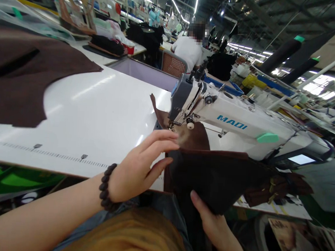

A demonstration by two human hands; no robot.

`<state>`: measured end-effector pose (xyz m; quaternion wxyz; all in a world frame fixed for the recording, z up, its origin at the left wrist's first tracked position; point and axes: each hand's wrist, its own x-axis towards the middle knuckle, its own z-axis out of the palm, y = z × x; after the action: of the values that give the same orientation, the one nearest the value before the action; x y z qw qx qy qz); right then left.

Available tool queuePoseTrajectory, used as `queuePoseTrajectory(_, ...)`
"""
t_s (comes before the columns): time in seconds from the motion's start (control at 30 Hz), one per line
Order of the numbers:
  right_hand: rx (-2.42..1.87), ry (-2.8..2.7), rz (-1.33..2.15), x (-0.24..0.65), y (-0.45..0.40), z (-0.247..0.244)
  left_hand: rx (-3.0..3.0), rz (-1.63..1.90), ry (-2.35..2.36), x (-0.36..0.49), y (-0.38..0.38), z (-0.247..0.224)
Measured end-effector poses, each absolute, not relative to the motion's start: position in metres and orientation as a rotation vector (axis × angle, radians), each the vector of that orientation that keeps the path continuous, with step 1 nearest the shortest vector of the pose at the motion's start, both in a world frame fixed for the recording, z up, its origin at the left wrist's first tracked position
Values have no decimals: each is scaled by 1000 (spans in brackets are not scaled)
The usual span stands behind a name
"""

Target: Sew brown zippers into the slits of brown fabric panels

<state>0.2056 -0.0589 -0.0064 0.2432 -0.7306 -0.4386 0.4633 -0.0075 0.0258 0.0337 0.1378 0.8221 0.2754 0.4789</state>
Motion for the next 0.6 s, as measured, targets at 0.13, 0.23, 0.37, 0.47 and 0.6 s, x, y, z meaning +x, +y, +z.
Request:
queuePoseTrajectory(0.13,-1962,-1159,1333,210,-57,6,2703,1183,878,-21,15,-2)
queuePoseTrajectory(0.23,-1952,-1146,1350,206,-56,12,2932,1021,792,-16,6,-26)
queuePoseTrajectory(0.37,-1914,-1136,1297,199,-58,19,2974,1122,753,-1,4,-37)
queuePoseTrajectory(0.47,-1907,-1239,1301,200,-58,24,2928,1198,701,5,6,-36)
queuePoseTrajectory(0.6,-1904,-1559,1275,212,-52,27,2910,1202,647,4,6,-35)
